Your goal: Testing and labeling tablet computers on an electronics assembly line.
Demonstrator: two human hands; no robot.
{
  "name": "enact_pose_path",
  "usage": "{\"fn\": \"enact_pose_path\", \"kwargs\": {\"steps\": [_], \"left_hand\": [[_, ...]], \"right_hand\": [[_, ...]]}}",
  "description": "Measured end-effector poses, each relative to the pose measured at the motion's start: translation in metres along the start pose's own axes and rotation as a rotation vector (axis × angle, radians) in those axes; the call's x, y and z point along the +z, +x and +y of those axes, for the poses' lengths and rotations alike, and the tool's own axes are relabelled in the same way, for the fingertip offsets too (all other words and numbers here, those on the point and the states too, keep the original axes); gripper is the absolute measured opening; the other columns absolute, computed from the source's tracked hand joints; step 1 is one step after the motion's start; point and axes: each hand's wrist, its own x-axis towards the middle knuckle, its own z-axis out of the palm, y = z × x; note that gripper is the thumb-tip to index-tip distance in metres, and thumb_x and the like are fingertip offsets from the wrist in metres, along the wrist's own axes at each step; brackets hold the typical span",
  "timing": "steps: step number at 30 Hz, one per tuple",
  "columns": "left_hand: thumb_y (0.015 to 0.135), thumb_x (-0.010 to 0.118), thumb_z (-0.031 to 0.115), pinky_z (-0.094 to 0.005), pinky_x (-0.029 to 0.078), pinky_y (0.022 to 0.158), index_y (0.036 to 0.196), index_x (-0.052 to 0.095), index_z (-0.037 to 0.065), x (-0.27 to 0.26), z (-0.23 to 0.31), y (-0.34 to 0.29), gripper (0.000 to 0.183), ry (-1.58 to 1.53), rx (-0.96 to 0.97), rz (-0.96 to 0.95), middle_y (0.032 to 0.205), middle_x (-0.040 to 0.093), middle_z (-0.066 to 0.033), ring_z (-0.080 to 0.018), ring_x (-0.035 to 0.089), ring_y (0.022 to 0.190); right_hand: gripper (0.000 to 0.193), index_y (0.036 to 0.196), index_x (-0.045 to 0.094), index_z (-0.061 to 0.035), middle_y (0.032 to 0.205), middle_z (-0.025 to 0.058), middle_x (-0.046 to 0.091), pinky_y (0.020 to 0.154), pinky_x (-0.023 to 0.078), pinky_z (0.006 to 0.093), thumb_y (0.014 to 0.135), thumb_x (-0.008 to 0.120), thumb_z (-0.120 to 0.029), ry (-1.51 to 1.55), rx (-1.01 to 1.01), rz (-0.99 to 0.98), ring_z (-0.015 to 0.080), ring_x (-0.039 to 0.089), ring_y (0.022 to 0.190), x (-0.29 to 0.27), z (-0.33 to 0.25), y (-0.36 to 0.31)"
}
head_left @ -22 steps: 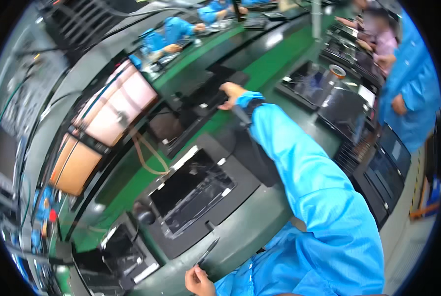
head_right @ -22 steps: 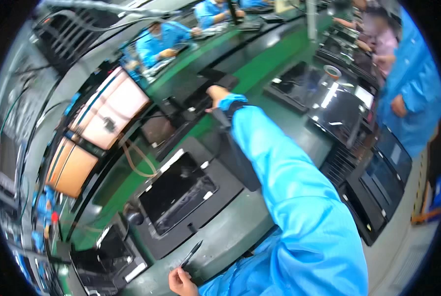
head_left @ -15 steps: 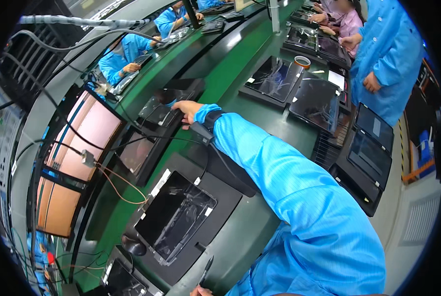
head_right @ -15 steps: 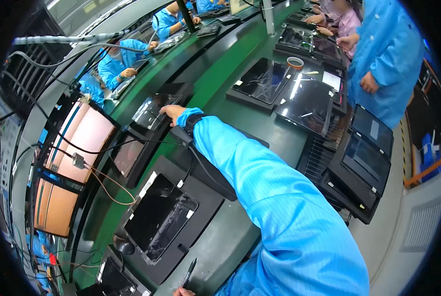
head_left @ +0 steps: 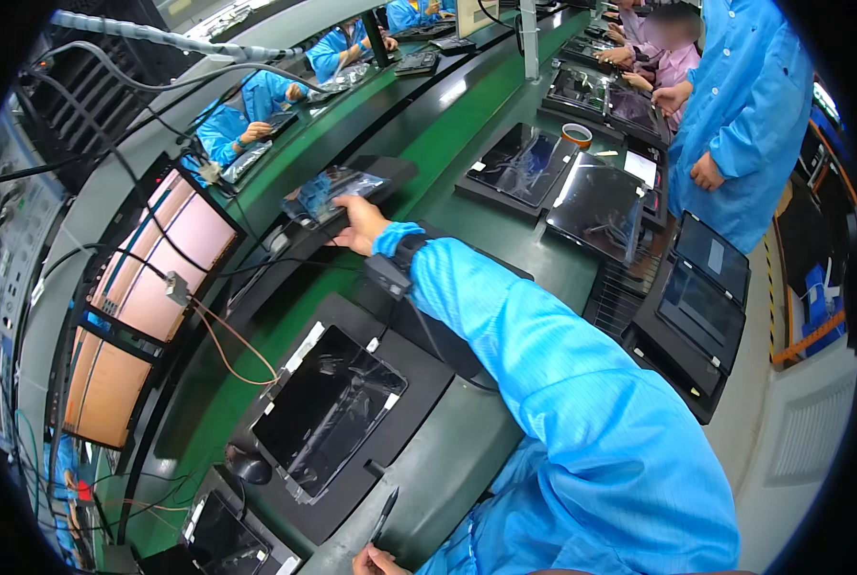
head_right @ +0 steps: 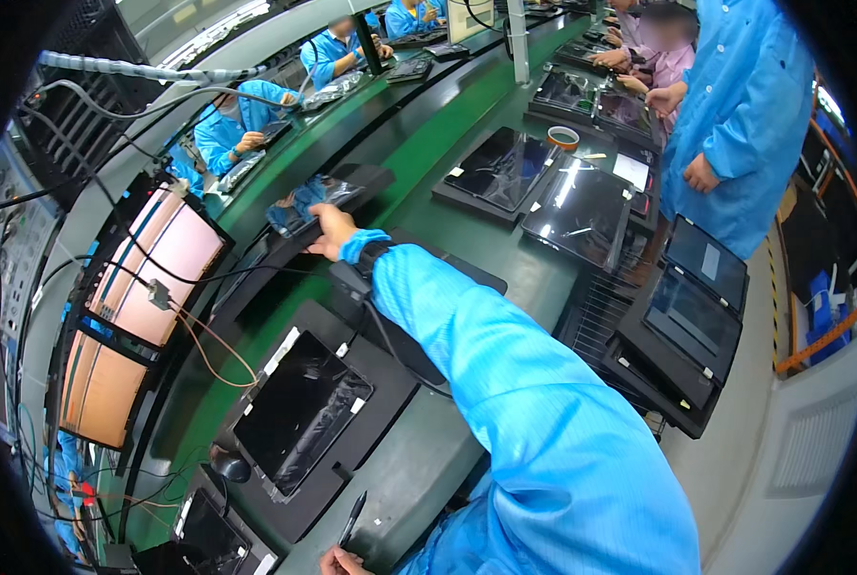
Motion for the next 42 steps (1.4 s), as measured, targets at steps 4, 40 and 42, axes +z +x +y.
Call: {"fn": "enact_pose_path", "kwargs": {"steps": [4, 40, 42], "left_hand": [[0.102, 0.065, 0.009, -0.0313, 0.050, 0.067, 0.101, 0.067, -0.001, 0.001, -0.014, -0.001, 0.011, 0.018, 0.135, -0.001, 0.083, 0.065, -0.0080, -0.0162, 0.058, 0.072], [0.093, 0.074, 0.006, -0.0286, 0.048, 0.061, 0.096, 0.073, 0.001, 0.008, 0.023, -0.006, 0.007, -0.139, 0.332, -0.122, 0.079, 0.066, -0.0079, -0.0153, 0.060, 0.067], [0.093, 0.074, 0.008, -0.0284, 0.045, 0.057, 0.097, 0.074, 0.002, 0.009, 0.030, -0.005, 0.007, -0.091, 0.360, -0.168, 0.078, 0.064, -0.0064, -0.0134, 0.058, 0.064]], "right_hand": [[0.046, 0.133, 0.052, -0.0011, 0.129, 0.0214, 0.065, 0.101, 0.049, 0.0679, 0.095, 0.065, -0.023, 0.081, -0.201, -0.069, 0.0463, 0.064, 0.121, -0.039, -0.023, -0.024], [0.043, 0.101, 0.068, -0.0072, 0.082, 0.0049, 0.071, 0.056, 0.049, 0.0244, 0.099, 0.066, -0.050, -0.933, -0.209, 0.108, 0.0133, 0.066, 0.060, -0.166, -0.113, -0.305], [0.037, 0.104, 0.068, -0.0047, 0.083, 0.0060, 0.070, 0.057, 0.049, 0.0242, 0.102, 0.065, -0.042, -1.230, -0.324, -0.001, 0.0128, 0.066, 0.063, -0.140, -0.063, -0.310]]}}
